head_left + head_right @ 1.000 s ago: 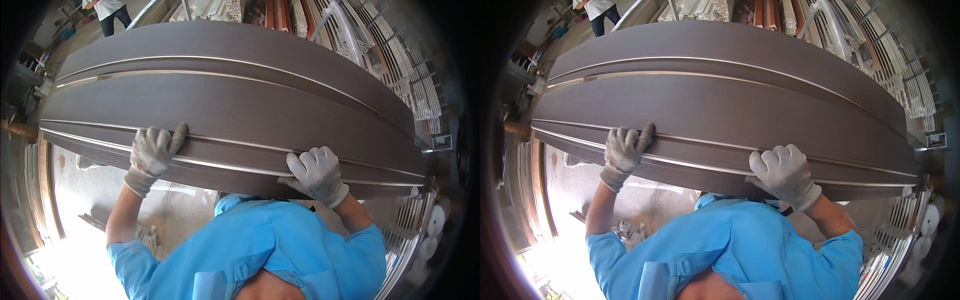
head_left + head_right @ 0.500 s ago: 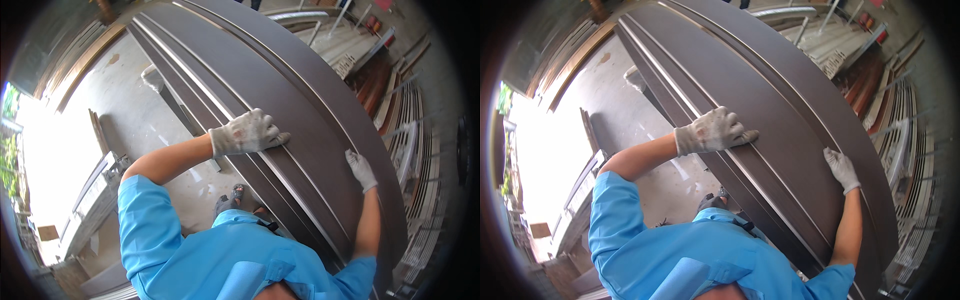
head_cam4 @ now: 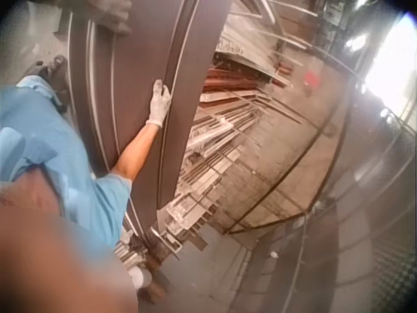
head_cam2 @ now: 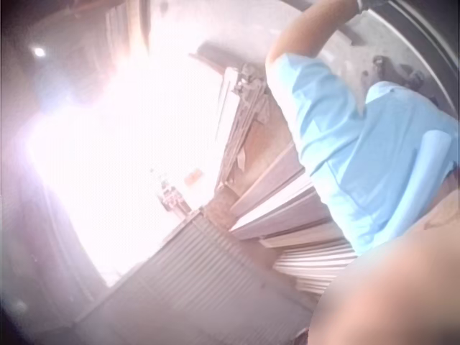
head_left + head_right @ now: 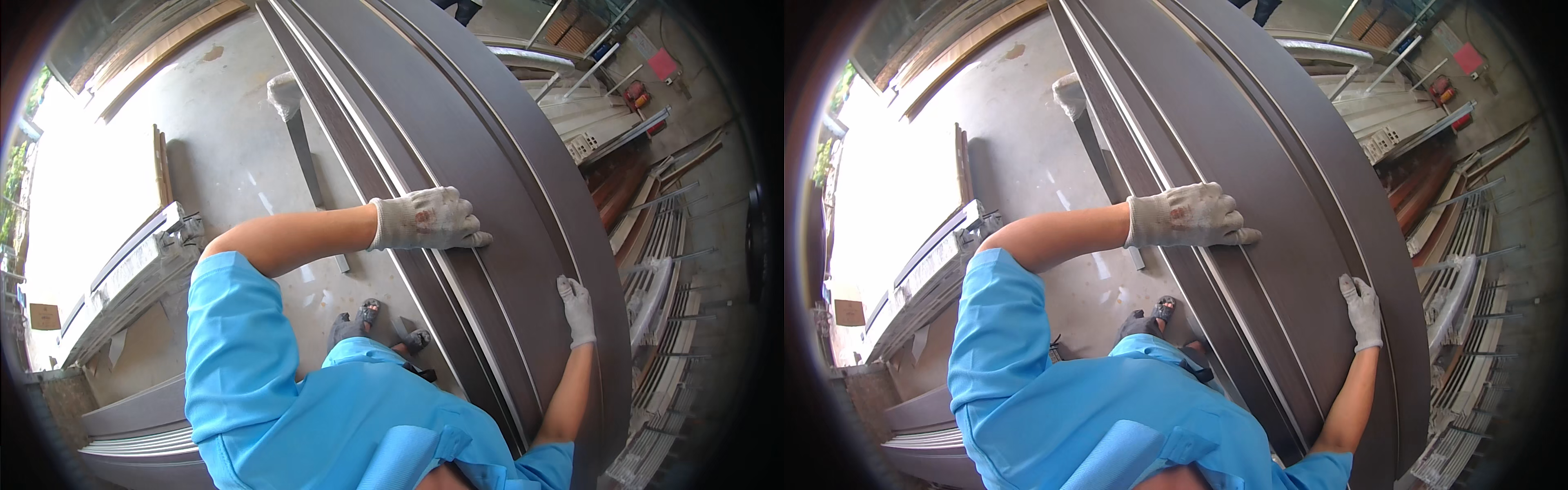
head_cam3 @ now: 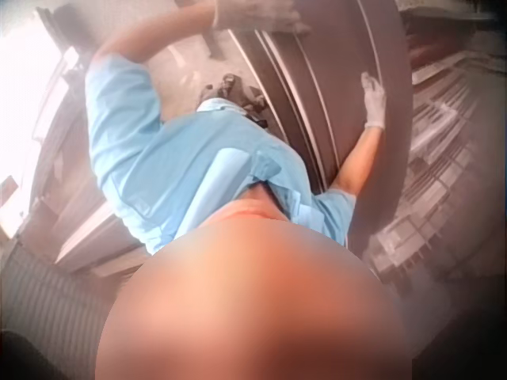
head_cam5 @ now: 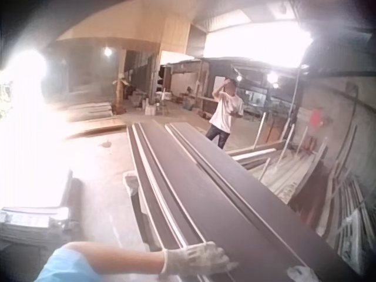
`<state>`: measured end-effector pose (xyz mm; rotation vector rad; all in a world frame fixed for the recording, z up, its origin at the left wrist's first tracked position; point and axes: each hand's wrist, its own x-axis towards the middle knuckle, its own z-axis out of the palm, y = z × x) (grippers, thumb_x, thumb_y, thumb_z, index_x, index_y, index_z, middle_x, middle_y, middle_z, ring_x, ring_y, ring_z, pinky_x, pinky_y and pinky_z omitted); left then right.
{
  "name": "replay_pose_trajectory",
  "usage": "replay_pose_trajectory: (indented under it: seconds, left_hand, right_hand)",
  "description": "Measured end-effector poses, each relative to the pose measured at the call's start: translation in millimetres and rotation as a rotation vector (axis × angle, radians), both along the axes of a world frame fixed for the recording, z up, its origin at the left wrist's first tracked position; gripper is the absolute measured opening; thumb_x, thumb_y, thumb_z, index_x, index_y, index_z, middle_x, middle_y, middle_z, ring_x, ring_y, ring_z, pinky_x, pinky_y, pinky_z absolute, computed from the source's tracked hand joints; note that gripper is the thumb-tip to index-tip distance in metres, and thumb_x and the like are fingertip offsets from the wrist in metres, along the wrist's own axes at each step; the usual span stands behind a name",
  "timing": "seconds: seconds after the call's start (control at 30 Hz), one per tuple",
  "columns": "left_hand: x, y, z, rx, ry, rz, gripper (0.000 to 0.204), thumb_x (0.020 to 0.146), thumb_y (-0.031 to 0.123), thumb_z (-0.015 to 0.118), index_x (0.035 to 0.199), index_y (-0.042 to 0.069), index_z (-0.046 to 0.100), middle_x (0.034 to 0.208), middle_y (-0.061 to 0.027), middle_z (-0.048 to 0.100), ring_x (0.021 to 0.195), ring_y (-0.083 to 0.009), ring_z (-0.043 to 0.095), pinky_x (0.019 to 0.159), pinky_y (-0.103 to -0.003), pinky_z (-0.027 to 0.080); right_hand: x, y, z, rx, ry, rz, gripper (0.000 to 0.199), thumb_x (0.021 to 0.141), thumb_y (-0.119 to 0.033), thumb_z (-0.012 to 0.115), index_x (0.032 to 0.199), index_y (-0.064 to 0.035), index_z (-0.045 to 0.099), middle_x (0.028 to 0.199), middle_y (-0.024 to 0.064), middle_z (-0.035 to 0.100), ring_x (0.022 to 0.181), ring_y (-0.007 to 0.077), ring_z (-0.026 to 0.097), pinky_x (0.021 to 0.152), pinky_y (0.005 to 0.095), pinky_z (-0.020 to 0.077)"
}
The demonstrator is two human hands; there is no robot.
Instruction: The person selects large flat panels from a stack, removes protective plastic, and uses a blue utility knife to cut and insert thin strips into grooves along the panel edges. The person handles multiple panels one at a time, aligning and pressing the strips into place.
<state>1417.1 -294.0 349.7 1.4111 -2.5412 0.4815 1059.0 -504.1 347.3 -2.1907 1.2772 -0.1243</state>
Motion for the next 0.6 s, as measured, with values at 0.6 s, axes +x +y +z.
replay_pose_trajectory:
  seconds: [0.6]
  left_hand:
    - [10.2, 23.2, 56.6, 0.063, 0.252, -0.055, 0.043, 0.081, 0.037, 0.076, 0.112, 0.008, 0.066, 0.095, -0.0068, 0.067, 0.097, -0.0244, 0.068, 0.083, -0.040, 0.058]
  right_hand:
    - [6.9, 13.6, 5.3, -0.172, -0.006, -0.012, 0.071, 0.093, -0.062, 0.057, 0.114, 0.0050, 0.067, 0.103, 0.0226, 0.071, 0.102, 0.0338, 0.067, 0.090, 0.0382, 0.0479]
